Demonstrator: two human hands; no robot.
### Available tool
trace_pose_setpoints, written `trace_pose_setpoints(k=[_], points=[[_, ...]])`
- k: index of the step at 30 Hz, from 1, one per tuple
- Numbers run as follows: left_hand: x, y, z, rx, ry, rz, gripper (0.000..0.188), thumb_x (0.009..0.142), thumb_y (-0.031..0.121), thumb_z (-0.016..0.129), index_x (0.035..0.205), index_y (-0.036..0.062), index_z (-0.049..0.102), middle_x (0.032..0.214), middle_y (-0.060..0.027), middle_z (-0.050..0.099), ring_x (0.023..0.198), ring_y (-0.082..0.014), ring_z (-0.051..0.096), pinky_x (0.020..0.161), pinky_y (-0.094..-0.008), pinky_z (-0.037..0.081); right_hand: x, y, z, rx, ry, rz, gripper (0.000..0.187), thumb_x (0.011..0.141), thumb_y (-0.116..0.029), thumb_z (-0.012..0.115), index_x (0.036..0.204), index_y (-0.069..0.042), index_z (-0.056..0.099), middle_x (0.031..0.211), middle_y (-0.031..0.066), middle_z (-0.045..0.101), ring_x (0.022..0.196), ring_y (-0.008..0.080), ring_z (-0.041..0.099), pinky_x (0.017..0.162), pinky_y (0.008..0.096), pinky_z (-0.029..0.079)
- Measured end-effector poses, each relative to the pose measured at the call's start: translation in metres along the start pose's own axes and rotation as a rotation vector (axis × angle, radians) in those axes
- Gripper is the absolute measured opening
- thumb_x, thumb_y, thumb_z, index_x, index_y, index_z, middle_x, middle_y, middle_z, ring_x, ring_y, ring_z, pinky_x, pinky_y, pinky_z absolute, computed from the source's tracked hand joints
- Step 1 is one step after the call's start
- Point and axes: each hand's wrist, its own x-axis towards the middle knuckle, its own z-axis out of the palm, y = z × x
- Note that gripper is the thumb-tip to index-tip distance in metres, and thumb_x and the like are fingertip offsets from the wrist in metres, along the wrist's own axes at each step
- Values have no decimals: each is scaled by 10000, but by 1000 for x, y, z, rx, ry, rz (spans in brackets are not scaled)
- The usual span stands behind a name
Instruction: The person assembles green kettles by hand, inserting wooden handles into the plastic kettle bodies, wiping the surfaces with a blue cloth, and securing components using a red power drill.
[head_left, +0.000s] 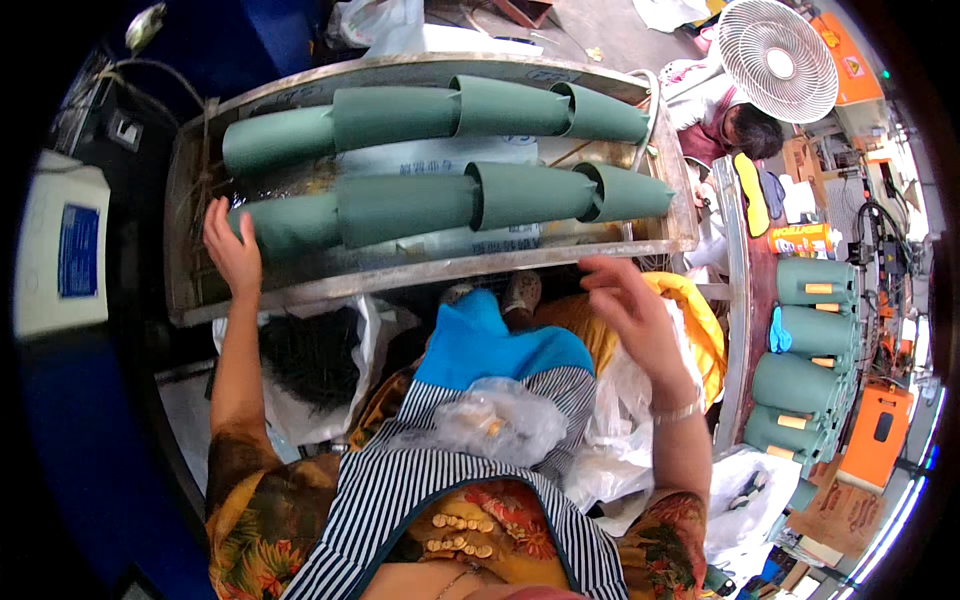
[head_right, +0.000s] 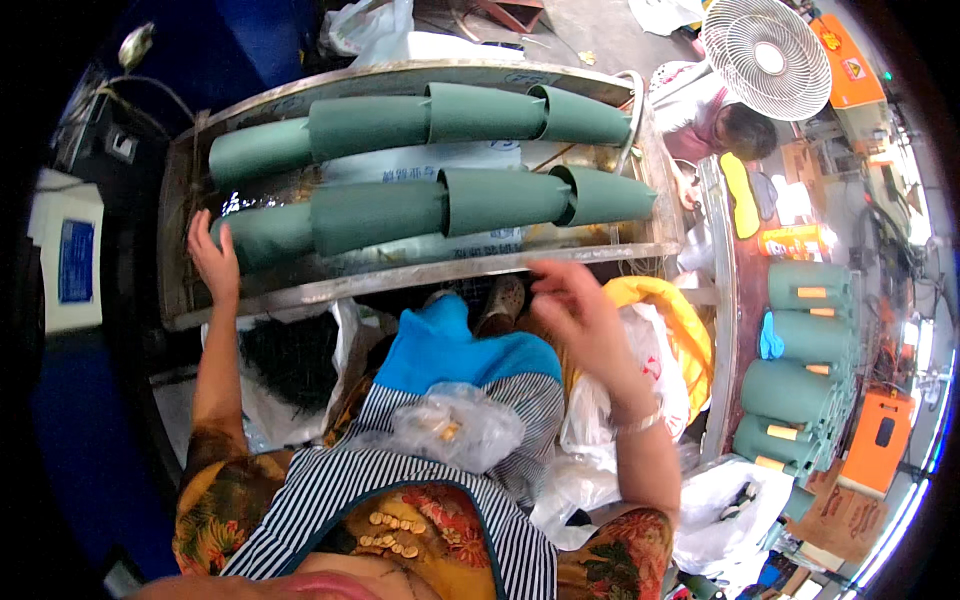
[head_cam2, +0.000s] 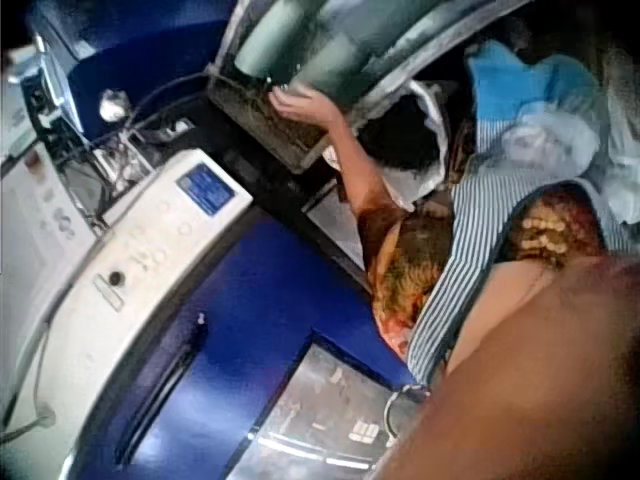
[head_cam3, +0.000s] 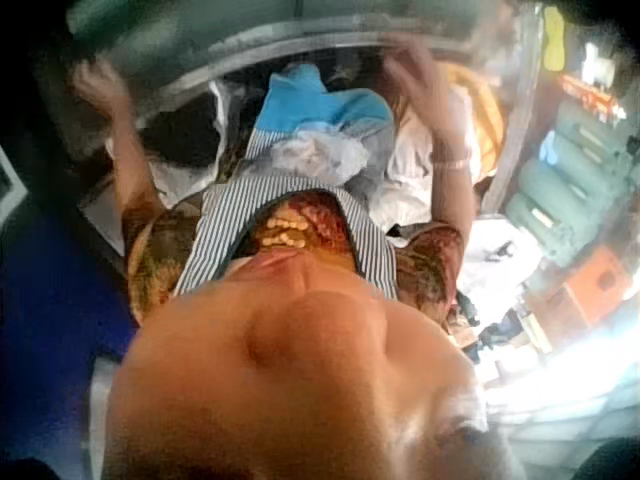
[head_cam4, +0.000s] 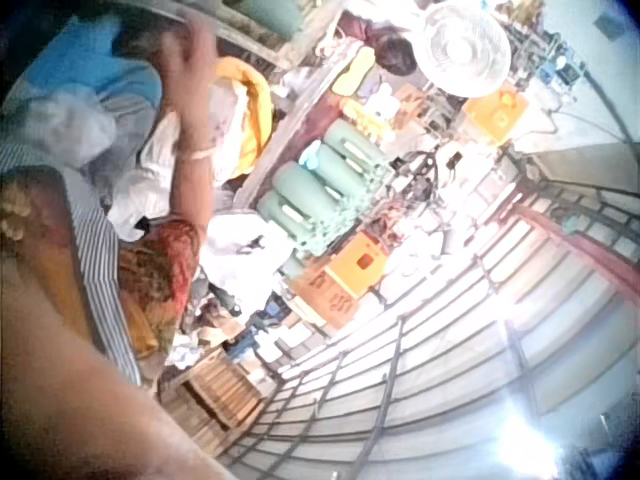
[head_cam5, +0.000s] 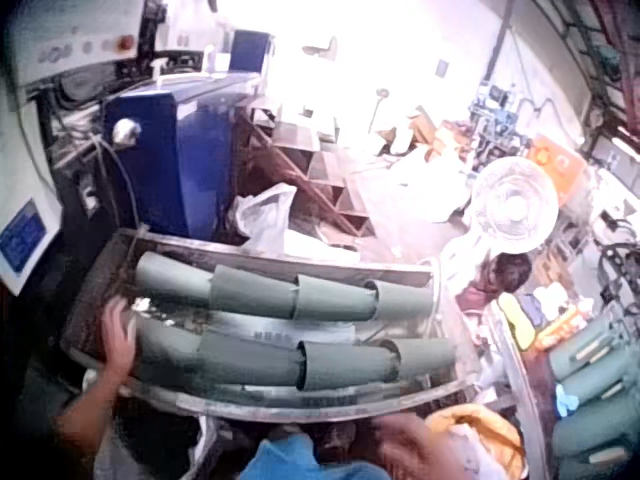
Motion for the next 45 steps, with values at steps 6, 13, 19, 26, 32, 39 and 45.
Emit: trace_pose_setpoints(k=[6, 13, 19, 26, 32, 39, 45], points=[[-48, 175, -35, -963, -793, 354, 391, 952, 356, 535, 1229, 85, 583, 1313, -163, 525, 1259, -340, 471, 1080, -479, 315, 179, 199, -116, -757, 272, 27, 495, 853, -318, 670, 1239, -44, 529, 1205, 179, 564, 1085, 335, 572, 938, 425, 455], [-88, 229, -26, -1026, -1443, 316, 342, 927, 327, 568, 1149, 84, 658, 1225, -103, 630, 1316, -312, 447, 1088, -471, 323, 357, 249, -193, -441, 822, 200, 743, 808, -463, 670, 1364, -25, 444, 1298, 252, 528, 1235, 390, 487, 1039, 434, 371], [-69, 252, 1, -1027, -1529, 151, 357, 917, 306, 567, 1159, 56, 645, 1148, -64, 677, 1154, -270, 572, 1000, -410, 405, 388, 285, -183, 370, 763, 337, 747, 811, -346, 753, 1420, -115, 386, 1093, 88, 613, 634, 140, 576, 560, 265, 493], [-77, 258, -11, -1005, -1530, 297, 322, 899, 261, 597, 1163, 83, 650, 1180, -37, 659, 1224, -290, 511, 1036, -417, 368, 372, 218, -186, 113, 873, -205, 442, 746, -284, 791, 1086, -24, 679, 1052, 150, 666, 970, 256, 618, 885, 346, 453], [-94, 275, -56, -908, -1320, 748, 350, 838, 203, 696, 1180, 164, 634, 1300, -18, 577, 1407, -314, 299, 1123, -536, 229, 275, 87, -198, -586, 946, -490, 279, 759, -272, 763, 975, -104, 705, 948, 98, 608, 869, 273, 631, 754, 367, 507], [-162, 269, -95, -995, -1266, 1037, 306, 792, 174, 718, 1083, 112, 643, 1142, -61, 637, 1071, -248, 604, 952, -391, 470, 141, 48, -150, -579, 925, -573, 262, 773, -264, 751, 962, -89, 705, 921, 97, 609, 808, 262, 621, 731, 348, 497], [-197, 257, -119, -1025, -1393, 998, 294, 851, 206, 653, 1110, 80, 590, 1196, -88, 592, 1094, -283, 579, 945, -389, 465, 35, 60, -51, -792, 687, -512, 222, 737, -206, 763, 912, -105, 670, 906, 82, 585, 837, 277, 615, 717, 384, 503]])
